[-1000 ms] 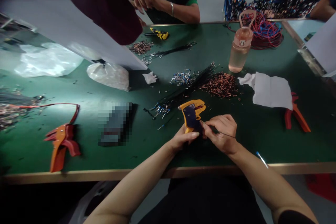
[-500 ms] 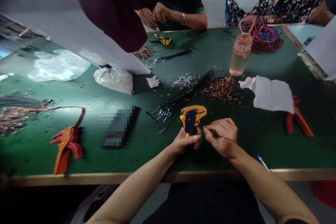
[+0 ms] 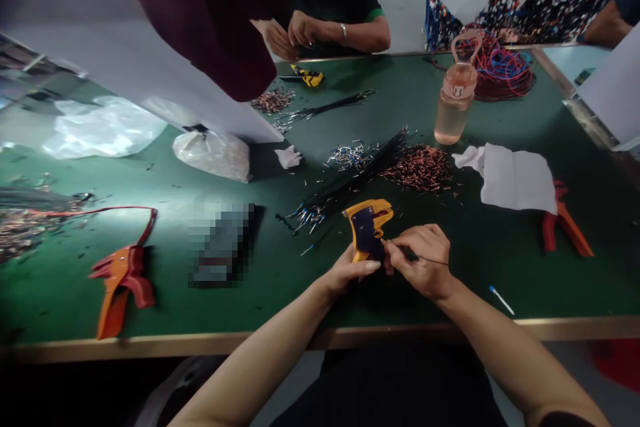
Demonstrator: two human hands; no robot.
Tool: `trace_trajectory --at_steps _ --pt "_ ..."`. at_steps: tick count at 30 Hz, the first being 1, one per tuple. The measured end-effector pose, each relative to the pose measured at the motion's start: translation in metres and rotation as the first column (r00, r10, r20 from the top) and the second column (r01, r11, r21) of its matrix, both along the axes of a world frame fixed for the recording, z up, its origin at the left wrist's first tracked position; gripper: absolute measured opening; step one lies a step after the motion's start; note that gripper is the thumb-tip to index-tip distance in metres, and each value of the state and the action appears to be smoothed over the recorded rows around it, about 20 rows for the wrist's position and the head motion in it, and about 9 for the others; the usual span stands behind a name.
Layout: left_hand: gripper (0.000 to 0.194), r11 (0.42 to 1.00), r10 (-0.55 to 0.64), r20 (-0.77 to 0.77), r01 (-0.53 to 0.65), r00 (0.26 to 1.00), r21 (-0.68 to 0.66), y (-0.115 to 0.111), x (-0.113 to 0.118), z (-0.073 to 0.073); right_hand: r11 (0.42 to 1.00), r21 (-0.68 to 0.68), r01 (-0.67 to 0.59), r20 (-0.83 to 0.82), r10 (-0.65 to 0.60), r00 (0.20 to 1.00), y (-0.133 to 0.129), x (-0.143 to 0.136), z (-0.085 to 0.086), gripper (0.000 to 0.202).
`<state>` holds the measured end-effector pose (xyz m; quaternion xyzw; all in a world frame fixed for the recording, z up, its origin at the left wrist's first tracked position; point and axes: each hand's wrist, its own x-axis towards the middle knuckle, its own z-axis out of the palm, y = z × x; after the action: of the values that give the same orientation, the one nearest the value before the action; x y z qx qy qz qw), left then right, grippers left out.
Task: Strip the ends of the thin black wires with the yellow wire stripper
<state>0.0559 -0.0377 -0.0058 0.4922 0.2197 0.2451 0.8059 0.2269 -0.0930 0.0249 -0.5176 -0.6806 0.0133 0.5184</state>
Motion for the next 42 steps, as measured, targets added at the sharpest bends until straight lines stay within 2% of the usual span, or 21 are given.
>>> trace_trajectory --at_steps 4,8,12,16,20,24,27,30,34,38,42 --pt "0.039 1.0 -0.011 0.001 0.011 1.0 0.025 0.001 0.0 -0.001 1.0 -0.011 -0.009 0.001 0.009 1.0 0.0 0.0 0.0 0.018" --pt "0.042 0.999 0.034 -0.061 -0.035 0.998 -0.017 0.0 -0.001 0.001 1.0 -0.017 -0.013 0.01 0.013 1.0 -0.001 0.001 0.0 0.017" --pt "0.04 0.999 0.031 -0.121 -0.029 0.992 0.019 -0.002 -0.003 0.001 1.0 -0.028 -0.012 0.011 0.013 1.0 -0.002 0.0 -0.001 0.017" --pt "0.044 0.998 0.057 -0.147 -0.061 0.987 -0.021 -0.005 -0.003 -0.001 1.0 -0.023 -0.004 0.01 0.004 1.0 -0.002 0.0 -0.001 0.017" --pt "0.044 0.999 0.039 -0.159 -0.044 0.986 -0.028 -0.005 -0.002 0.001 0.999 -0.041 -0.016 -0.007 0.016 1.0 -0.002 0.001 0.0 0.018" --pt "0.04 0.999 0.031 -0.063 -0.033 0.998 -0.033 -0.003 -0.001 0.006 0.998 -0.055 -0.026 -0.05 0.023 0.998 -0.002 0.001 0.001 0.02" --pt "0.047 0.99 0.046 0.046 -0.039 0.998 -0.132 -0.004 -0.001 0.004 0.997 -0.076 -0.007 -0.097 0.0 0.995 -0.003 0.002 0.0 0.02" --pt "0.051 0.967 0.119 0.093 -0.094 0.989 -0.237 -0.004 -0.001 -0.001 0.989 -0.143 0.036 -0.153 -0.058 0.987 -0.004 0.005 -0.004 0.021" --pt "0.051 0.946 0.221 0.121 -0.183 0.968 -0.267 -0.003 0.0 -0.005 0.971 -0.235 0.047 -0.219 -0.1 0.971 -0.004 0.009 -0.013 0.02" --pt "0.049 0.936 0.304 0.159 -0.263 0.939 -0.234 0.001 0.001 -0.011 0.953 -0.302 -0.012 -0.219 -0.057 0.974 -0.001 0.009 -0.026 0.031" --pt "0.054 0.94 0.341 0.165 -0.335 0.926 -0.062 0.006 0.001 -0.023 0.918 -0.38 -0.111 -0.13 0.066 0.989 0.003 0.006 -0.04 0.038"
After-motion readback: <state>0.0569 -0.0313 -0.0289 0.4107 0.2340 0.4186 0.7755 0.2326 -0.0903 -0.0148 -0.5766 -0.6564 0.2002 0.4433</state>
